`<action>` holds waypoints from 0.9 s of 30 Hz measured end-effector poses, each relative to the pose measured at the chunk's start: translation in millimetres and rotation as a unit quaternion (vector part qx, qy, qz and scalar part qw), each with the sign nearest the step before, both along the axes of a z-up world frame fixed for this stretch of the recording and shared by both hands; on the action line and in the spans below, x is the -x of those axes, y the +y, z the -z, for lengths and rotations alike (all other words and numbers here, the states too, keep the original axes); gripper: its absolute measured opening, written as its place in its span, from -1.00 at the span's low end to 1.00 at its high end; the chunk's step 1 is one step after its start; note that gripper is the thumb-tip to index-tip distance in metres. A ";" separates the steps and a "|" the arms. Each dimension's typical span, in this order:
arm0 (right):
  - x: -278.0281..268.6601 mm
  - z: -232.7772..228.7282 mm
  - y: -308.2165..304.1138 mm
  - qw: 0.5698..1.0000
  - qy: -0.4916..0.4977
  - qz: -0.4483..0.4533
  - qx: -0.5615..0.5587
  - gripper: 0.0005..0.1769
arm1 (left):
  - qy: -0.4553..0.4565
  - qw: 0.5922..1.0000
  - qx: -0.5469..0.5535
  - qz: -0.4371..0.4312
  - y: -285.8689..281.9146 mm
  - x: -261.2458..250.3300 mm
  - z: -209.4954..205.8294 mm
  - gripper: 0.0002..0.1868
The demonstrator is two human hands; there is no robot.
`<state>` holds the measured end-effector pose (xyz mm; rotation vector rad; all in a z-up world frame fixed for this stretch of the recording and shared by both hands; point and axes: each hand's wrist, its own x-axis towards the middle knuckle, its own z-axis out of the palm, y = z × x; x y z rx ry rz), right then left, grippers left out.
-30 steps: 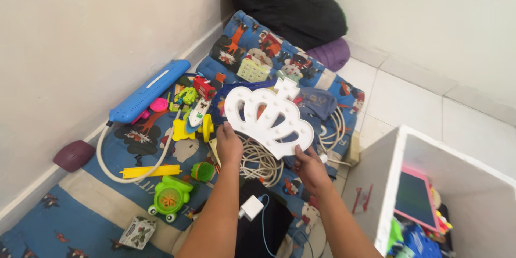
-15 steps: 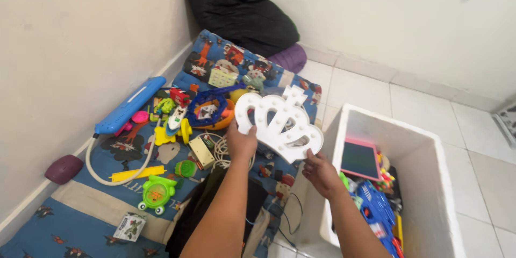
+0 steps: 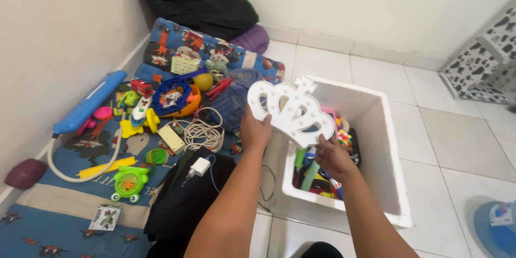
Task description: The person kneels on the floor beside a mattress covered with scattered toys and picks the toys up one at a time, placing them into a white styrofoam box on the floor. They handle items including a toy crown, a toy shark, a green frog toy, an orange toy boat, a toy helmet, and small assorted toys, clearing them off the mattress into the box.
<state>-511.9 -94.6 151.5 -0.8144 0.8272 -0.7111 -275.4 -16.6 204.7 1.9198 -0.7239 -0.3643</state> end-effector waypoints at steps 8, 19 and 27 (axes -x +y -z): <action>68.4 -0.6 4.1 0.998 0.011 0.055 -0.004 -0.61 | 0.011 0.998 -0.034 0.059 -21.5 67.2 12.3 -0.15; 133.6 34.3 9.8 0.988 -0.023 0.142 -0.053 -0.54 | -0.065 0.977 -0.051 0.196 -45.4 130.3 61.4 0.00; 138.9 68.9 -10.2 0.977 0.022 0.207 -0.053 -0.49 | -0.316 0.873 -0.098 0.358 -40.4 128.3 96.5 -0.09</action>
